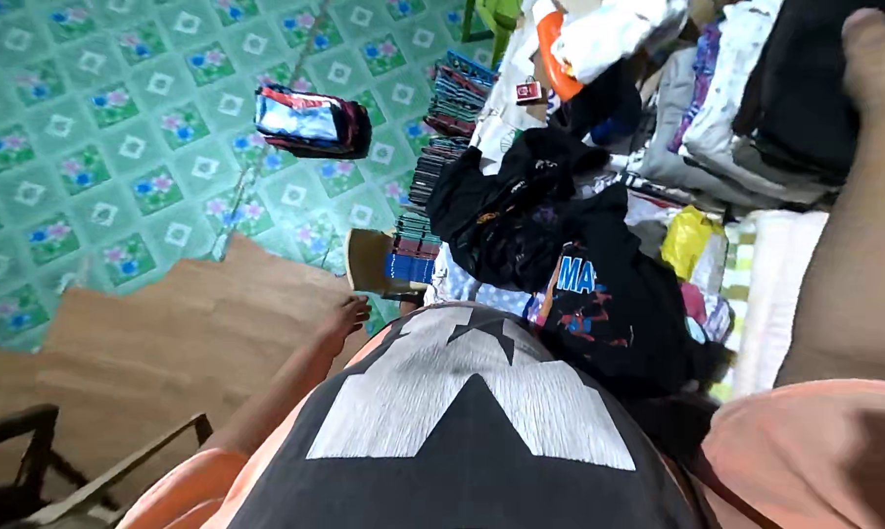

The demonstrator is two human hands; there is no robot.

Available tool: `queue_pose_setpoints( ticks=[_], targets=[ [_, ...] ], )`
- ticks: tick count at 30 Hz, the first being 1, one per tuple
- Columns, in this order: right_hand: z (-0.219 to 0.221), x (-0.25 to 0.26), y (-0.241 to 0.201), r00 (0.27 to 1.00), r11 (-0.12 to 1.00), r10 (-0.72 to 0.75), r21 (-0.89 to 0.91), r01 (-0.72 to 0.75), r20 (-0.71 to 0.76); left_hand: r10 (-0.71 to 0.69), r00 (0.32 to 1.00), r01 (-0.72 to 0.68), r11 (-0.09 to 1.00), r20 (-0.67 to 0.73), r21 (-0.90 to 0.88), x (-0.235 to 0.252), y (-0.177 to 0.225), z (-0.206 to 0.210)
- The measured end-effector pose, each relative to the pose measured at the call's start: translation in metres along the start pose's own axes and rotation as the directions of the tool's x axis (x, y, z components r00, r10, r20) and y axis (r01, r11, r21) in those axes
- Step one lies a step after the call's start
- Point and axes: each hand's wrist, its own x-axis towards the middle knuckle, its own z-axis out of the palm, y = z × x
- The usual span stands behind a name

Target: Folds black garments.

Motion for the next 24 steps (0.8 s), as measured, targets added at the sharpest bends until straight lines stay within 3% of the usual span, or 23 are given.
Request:
queue_pose_setpoints(
  ticks=[2, 4, 7, 9, 12, 14, 17, 20, 24],
  targets=[
    [-0.018, -0.074, -0.042, 0.991, 0.991, -0.129, -0.024, 0.130, 0.030, 0.049, 0.997, -0.054, 0.994, 0.057, 0.097, 0.003, 0.032, 0.005],
    [-0.016, -0.147, -0.066, 0.937, 0.963, -0.262, 0.000, 0.270, 0.231, 0.075, 0.991, -0.091, 0.985, 0.110, 0.147, 0.005, 0.060, 0.009],
    [0.015, -0.236, -0.072, 0.827, 0.956, -0.250, -0.006, 0.293, 0.504, 0.141, 0.971, -0.175, 0.969, 0.191, 0.176, 0.020, 0.084, 0.014],
    [0.034, -0.276, -0.071, 0.822, 0.959, -0.214, -0.048, 0.280, 0.527, 0.188, 0.953, -0.232, 0.957, 0.236, 0.172, 0.022, 0.100, 0.024],
    [0.040, -0.306, -0.070, 0.896, 0.982, -0.188, 0.096, 0.163, 0.403, 0.249, 0.926, -0.295, 0.946, 0.285, 0.132, 0.010, 0.128, 0.042],
    [0.021, -0.318, -0.064, 0.963, 0.940, -0.090, 0.342, -0.002, 0.253, 0.296, 0.897, -0.351, 0.929, 0.328, 0.119, 0.000, 0.144, 0.054],
    [-0.007, -0.334, -0.047, 1.000, 0.632, 0.017, 0.775, -0.002, -0.011, 0.383, 0.817, -0.459, 0.884, 0.431, 0.084, -0.012, 0.161, 0.067],
    [-0.040, -0.348, -0.038, 0.986, 0.354, 0.008, 0.923, 0.151, -0.164, 0.408, 0.662, -0.575, 0.814, 0.629, 0.077, -0.026, 0.177, 0.079],
    [-0.078, -0.365, -0.057, 0.951, 0.219, 0.010, 0.929, 0.299, -0.309, 0.334, 0.359, -0.763, 0.643, 0.871, 0.068, -0.085, 0.217, 0.120]
  ],
)
